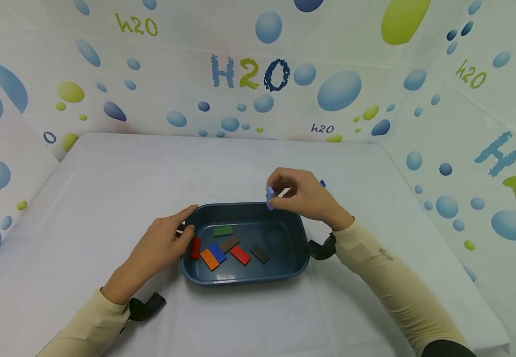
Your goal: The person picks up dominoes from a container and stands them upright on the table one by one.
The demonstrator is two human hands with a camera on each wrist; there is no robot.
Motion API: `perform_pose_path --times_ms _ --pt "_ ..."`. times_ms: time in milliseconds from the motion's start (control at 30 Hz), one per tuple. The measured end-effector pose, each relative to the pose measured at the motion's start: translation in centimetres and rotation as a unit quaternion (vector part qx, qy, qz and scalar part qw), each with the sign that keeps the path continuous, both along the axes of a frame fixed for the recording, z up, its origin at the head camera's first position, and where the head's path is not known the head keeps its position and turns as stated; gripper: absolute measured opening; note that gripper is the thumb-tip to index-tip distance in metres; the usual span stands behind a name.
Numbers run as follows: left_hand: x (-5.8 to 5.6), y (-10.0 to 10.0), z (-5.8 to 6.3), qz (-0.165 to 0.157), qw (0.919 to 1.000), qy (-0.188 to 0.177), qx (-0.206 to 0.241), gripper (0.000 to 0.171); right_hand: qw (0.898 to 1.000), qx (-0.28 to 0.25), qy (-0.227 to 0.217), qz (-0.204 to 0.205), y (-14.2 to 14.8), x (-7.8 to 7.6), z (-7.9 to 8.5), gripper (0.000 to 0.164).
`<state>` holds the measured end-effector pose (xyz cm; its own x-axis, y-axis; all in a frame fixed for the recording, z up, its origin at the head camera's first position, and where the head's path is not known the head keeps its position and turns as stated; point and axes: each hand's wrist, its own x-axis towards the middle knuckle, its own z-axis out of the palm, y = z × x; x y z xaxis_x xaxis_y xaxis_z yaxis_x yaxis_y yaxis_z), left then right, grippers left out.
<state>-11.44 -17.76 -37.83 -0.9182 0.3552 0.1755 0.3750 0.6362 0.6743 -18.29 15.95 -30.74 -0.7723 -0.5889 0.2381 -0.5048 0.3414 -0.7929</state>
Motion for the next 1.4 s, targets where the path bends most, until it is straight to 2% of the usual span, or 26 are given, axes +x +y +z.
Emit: perform_pose_path --times_ms 467,767,1100,1400 --pt "0.2 0.1 0.0 0.003 1.0 0.004 0.001 0.048 0.999 -0.01 0.004 -0.05 2.3 -0.1 0.7 0.016" --pt "0.4 0.3 -0.1 0.008 0.9999 0.005 -0.005 0.048 0.997 -0.016 0.002 -0.075 3.8 -0.5 -0.2 0.015" --pt "0.7 0.8 -0.2 0.01 0.9999 -0.008 0.0 0.048 0.991 -0.022 0.003 -0.128 6.0 -0.4 -1.0 0.015" --pt "0.9 1.0 -0.4 0.02 0.9998 0.002 -0.007 0.048 0.985 -0.035 -0.011 -0.171 7.6 -0.4 -2.2 0.016"
